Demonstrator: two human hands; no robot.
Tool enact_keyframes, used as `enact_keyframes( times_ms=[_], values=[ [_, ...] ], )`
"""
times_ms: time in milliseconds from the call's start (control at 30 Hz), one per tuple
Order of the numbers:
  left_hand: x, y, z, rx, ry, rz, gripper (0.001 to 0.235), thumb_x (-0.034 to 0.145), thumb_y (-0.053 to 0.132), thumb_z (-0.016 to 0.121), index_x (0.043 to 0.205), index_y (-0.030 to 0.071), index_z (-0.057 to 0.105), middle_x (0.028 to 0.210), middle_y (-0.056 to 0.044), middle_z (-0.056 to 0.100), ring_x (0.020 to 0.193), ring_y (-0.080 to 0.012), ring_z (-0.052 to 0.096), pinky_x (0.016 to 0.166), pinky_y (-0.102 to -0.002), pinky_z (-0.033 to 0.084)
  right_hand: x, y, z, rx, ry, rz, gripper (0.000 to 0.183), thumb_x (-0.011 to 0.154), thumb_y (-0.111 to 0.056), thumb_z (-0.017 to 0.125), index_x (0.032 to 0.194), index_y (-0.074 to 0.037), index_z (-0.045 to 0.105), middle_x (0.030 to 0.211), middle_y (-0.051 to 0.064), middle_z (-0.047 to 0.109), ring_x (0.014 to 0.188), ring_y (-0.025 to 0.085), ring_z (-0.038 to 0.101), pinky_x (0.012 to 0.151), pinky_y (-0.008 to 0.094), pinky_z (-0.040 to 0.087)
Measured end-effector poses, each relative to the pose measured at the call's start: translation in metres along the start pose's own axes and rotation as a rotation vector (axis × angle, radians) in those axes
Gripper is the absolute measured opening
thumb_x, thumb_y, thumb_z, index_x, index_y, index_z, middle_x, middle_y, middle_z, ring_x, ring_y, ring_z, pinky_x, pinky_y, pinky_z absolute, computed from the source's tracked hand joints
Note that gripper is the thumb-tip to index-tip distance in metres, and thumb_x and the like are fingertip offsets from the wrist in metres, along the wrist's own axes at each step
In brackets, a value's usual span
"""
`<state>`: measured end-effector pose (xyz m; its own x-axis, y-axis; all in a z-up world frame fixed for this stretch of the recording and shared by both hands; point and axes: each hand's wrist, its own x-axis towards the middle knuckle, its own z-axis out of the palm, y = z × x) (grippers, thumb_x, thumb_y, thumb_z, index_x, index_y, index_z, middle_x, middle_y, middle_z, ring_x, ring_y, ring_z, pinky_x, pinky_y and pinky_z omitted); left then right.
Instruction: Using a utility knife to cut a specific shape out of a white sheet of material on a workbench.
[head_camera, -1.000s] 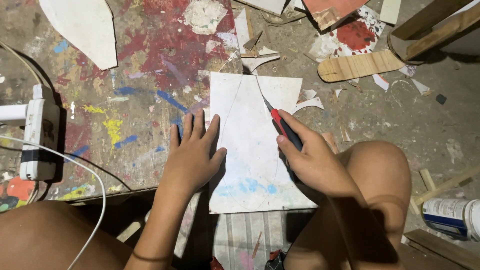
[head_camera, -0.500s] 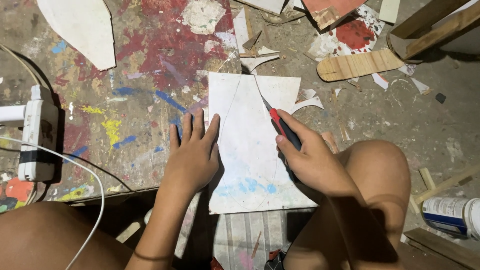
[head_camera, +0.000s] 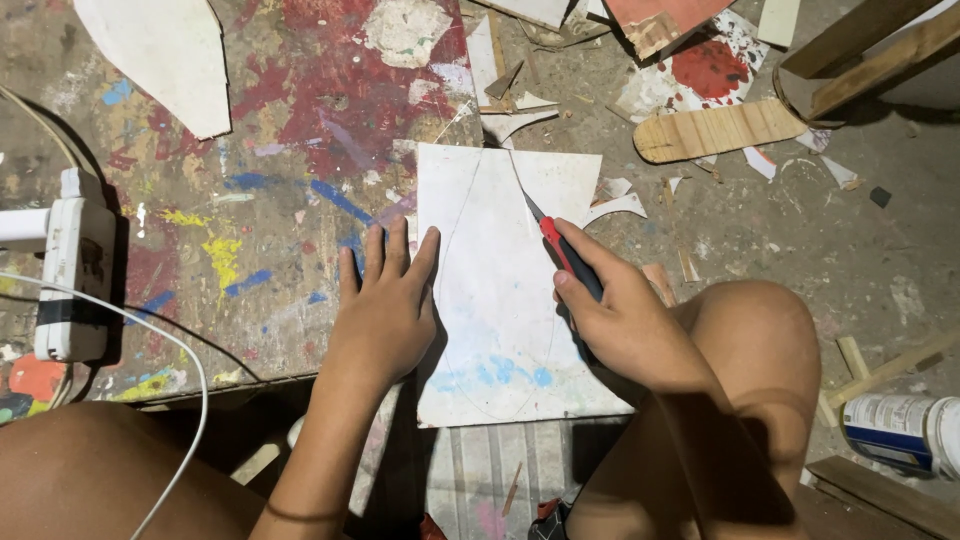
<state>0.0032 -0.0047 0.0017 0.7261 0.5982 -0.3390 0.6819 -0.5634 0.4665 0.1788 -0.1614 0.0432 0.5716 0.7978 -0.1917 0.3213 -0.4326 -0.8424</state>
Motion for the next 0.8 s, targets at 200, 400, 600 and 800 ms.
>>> enact_keyframes(
  times_ms=[200, 400, 600, 800],
  values=[
    [0.002, -0.001, 0.002, 0.007, -0.007, -0.002, 0.065, 0.103, 0.019, 0.039, 0.166, 0.024, 0.027, 0.174, -0.016, 0.010, 0.160, -0.0376, 0.002, 0.124, -0.059, -0.007, -0.001, 0.000, 0.001, -0.003, -0.003, -0.002, 0.056, 0.097, -0.007, 0.056, 0.153, -0.004, 0.050, 0.077, 0.017, 0.069, 0.058, 0.020, 0.064, 0.050, 0.031, 0.055],
    [0.005, -0.004, 0.006, 0.020, -0.002, -0.002, 0.065, 0.103, 0.024, 0.040, 0.166, 0.024, 0.027, 0.174, -0.016, 0.009, 0.160, -0.0372, 0.002, 0.124, -0.059, -0.008, -0.001, 0.000, 0.002, -0.007, -0.005, -0.006, 0.056, 0.097, -0.006, 0.056, 0.153, -0.004, 0.049, 0.078, 0.017, 0.069, 0.059, 0.019, 0.064, 0.050, 0.031, 0.055],
    [0.006, -0.007, 0.012, 0.023, 0.010, 0.007, 0.066, 0.102, 0.030, 0.042, 0.166, 0.023, 0.027, 0.174, -0.017, 0.010, 0.160, -0.0381, 0.002, 0.123, -0.060, -0.009, -0.002, 0.000, 0.002, -0.010, -0.010, -0.010, 0.056, 0.097, -0.006, 0.056, 0.153, -0.004, 0.049, 0.078, 0.017, 0.069, 0.059, 0.019, 0.064, 0.050, 0.031, 0.055],
    [0.006, -0.001, 0.019, -0.010, 0.084, 0.024, 0.067, 0.102, 0.030, 0.043, 0.166, 0.016, 0.029, 0.174, -0.020, 0.009, 0.159, -0.0402, 0.000, 0.123, -0.060, -0.009, -0.002, 0.001, 0.002, -0.013, -0.011, -0.018, 0.057, 0.097, -0.006, 0.056, 0.153, -0.004, 0.049, 0.079, 0.017, 0.069, 0.060, 0.019, 0.064, 0.051, 0.031, 0.055]
  ],
)
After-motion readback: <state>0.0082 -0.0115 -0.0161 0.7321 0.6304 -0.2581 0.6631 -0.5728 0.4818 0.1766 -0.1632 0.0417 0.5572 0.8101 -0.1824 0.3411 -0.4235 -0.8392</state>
